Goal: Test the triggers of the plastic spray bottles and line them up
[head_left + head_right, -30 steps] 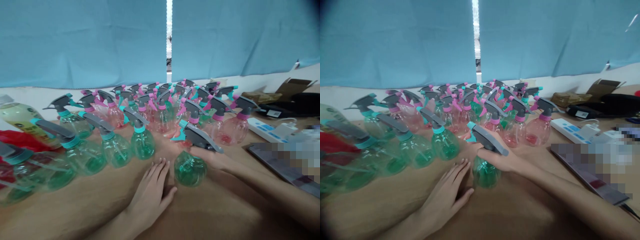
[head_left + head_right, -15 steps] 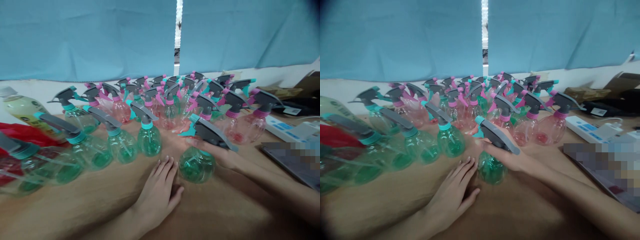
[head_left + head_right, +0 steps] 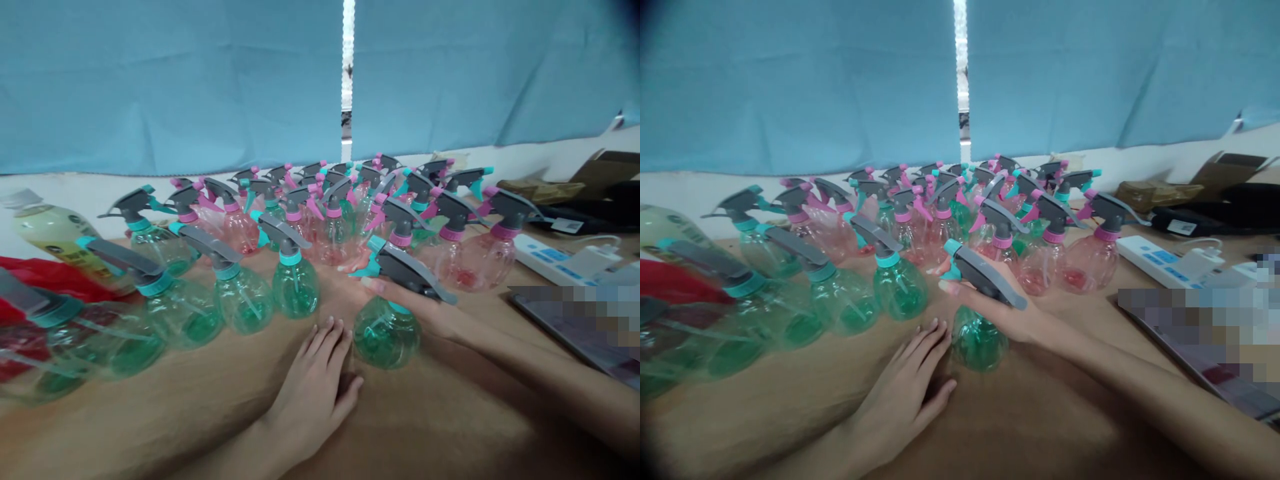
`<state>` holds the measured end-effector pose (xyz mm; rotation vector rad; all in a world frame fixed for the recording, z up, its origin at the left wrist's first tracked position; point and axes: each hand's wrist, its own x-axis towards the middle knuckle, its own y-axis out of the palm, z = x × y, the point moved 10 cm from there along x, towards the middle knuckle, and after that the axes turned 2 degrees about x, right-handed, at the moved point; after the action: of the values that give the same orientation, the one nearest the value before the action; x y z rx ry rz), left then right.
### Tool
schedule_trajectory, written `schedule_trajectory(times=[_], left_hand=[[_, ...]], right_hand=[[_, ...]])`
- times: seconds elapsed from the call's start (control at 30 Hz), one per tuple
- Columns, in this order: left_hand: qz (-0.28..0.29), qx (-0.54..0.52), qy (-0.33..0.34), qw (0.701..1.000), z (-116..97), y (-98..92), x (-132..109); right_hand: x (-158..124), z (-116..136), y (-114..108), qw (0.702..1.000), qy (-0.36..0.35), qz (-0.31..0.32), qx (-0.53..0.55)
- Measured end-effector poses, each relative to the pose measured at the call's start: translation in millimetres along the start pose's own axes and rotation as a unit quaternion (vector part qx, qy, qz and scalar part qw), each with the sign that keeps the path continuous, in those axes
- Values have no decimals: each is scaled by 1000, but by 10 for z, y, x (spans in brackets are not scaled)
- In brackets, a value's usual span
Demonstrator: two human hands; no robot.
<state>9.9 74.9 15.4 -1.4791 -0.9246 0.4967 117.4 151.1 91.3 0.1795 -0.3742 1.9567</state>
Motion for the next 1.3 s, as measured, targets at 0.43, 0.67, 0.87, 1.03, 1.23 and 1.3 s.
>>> schedule_trajectory(times=[0.43, 0.67, 0.87, 1.03, 1.23, 1.3], left_hand=[[11, 27, 5, 1000, -25, -1, 19], [14, 39, 6, 999, -21, 2, 6], [14, 39, 9, 999, -21, -6, 10], [13, 35, 8, 999, -26, -6, 13], [20, 44, 11, 999, -39, -4, 25], [21, 43, 11, 999, -41, -5, 26]], right_hand=[[-35, 29, -135, 997, -15, -62, -32], [-59, 116, -210, 989, -37, -107, -100], [-18, 179, -131, 994, -45, -64, -74], [-40, 64, -147, 996, -43, -79, -15], [-53, -174, -117, 998, 7, -57, 24], [-50, -164, -128, 998, 7, -63, 27]])
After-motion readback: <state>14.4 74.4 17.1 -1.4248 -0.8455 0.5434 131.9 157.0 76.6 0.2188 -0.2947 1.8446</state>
